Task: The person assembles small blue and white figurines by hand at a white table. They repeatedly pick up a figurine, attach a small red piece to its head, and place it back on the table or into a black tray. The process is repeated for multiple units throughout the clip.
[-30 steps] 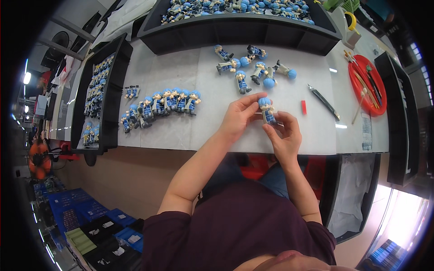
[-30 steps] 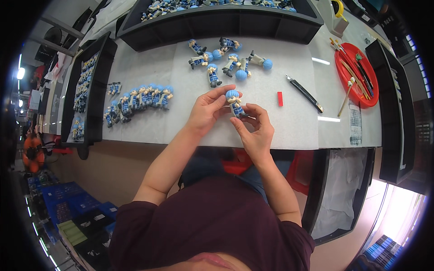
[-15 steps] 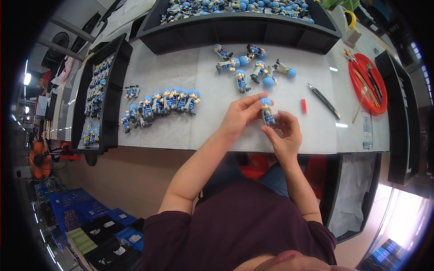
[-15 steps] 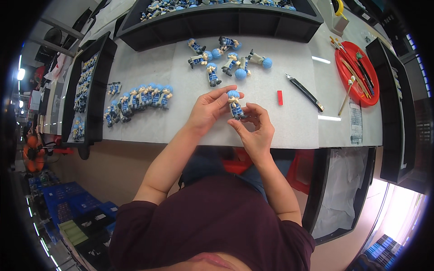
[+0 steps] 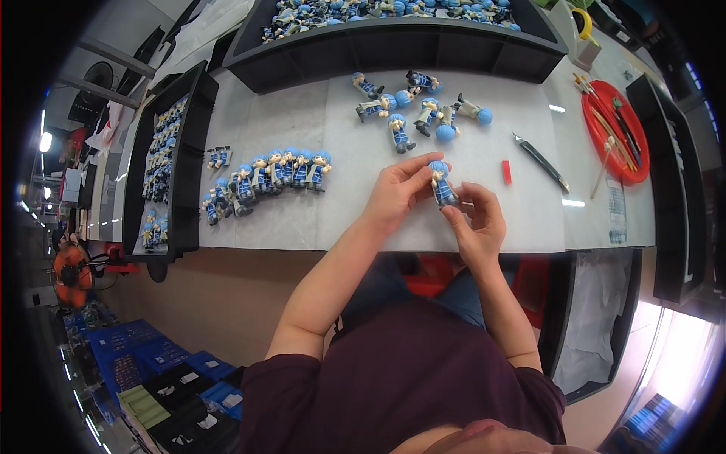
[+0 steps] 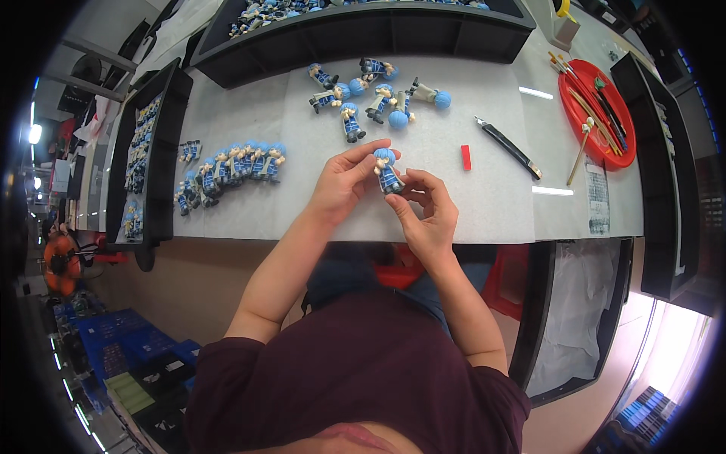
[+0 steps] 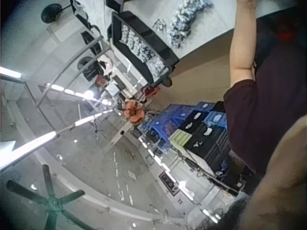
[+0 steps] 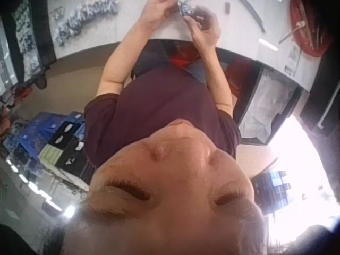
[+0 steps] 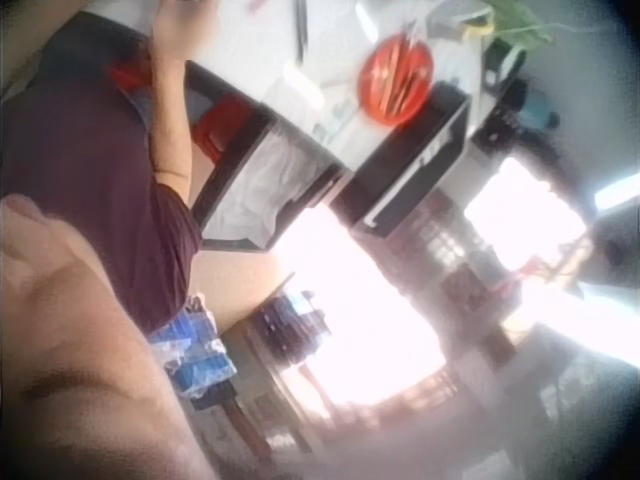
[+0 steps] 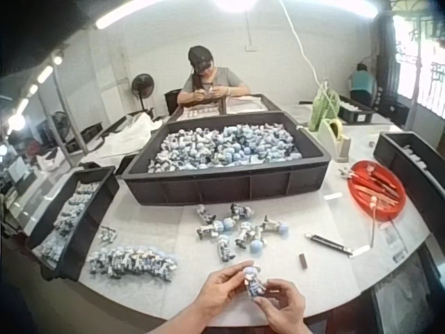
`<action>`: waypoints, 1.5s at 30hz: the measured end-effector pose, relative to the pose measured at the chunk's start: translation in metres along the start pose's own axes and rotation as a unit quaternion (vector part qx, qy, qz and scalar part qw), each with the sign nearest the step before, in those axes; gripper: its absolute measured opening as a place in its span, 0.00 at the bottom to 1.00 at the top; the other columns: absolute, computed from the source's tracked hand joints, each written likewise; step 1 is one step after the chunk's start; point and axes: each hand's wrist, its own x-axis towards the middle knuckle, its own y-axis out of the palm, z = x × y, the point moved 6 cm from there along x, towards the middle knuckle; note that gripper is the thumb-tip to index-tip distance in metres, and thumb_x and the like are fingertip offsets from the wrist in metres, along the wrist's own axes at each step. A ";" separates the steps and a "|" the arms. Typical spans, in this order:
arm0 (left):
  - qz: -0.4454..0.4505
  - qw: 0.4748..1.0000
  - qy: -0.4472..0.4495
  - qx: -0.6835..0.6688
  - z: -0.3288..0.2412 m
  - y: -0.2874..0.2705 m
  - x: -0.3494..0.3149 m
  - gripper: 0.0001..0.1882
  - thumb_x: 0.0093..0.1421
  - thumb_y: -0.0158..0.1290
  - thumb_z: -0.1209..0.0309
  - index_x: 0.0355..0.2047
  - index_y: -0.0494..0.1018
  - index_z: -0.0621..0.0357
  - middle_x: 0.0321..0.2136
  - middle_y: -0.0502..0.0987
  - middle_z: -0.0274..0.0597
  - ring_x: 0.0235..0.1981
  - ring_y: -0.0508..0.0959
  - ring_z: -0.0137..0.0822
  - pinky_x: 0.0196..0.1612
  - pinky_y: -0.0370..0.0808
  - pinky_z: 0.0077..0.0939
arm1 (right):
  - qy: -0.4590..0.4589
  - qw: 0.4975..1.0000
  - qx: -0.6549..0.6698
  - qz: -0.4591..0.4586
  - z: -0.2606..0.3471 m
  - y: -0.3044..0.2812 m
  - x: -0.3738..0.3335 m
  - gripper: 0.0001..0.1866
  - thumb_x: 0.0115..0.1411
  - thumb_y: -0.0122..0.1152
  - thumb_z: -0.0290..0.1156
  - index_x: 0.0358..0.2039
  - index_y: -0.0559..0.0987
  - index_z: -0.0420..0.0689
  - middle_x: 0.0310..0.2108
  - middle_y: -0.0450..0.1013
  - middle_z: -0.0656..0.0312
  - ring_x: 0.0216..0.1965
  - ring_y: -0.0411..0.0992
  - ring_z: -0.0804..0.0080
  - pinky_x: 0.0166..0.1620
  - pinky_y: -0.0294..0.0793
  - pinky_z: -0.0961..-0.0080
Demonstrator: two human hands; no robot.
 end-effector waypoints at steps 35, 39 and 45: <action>-0.016 0.999 0.032 -0.009 -0.007 0.002 -0.003 0.16 0.62 0.45 0.68 0.47 0.69 0.61 0.35 0.75 0.37 0.37 0.75 0.29 0.43 0.73 0.28 | 0.013 1.000 -0.004 0.022 0.002 0.003 0.000 0.24 0.48 0.63 0.19 0.46 0.66 0.37 0.40 0.70 0.54 0.41 0.70 0.73 0.41 0.73 0.79; -0.014 0.999 0.029 -0.011 -0.007 0.003 -0.003 0.16 0.61 0.45 0.68 0.47 0.69 0.61 0.35 0.75 0.37 0.37 0.74 0.28 0.43 0.73 0.28 | 0.015 1.000 -0.003 0.022 0.000 0.003 -0.001 0.24 0.49 0.63 0.19 0.46 0.66 0.37 0.40 0.70 0.54 0.40 0.70 0.73 0.41 0.73 0.79; -0.016 0.999 0.028 -0.008 -0.007 0.002 -0.003 0.16 0.62 0.45 0.68 0.47 0.69 0.61 0.35 0.75 0.37 0.38 0.74 0.28 0.43 0.73 0.28 | 0.017 1.000 -0.003 0.024 0.001 0.003 -0.001 0.23 0.49 0.62 0.19 0.46 0.66 0.37 0.39 0.70 0.55 0.38 0.71 0.73 0.41 0.73 0.79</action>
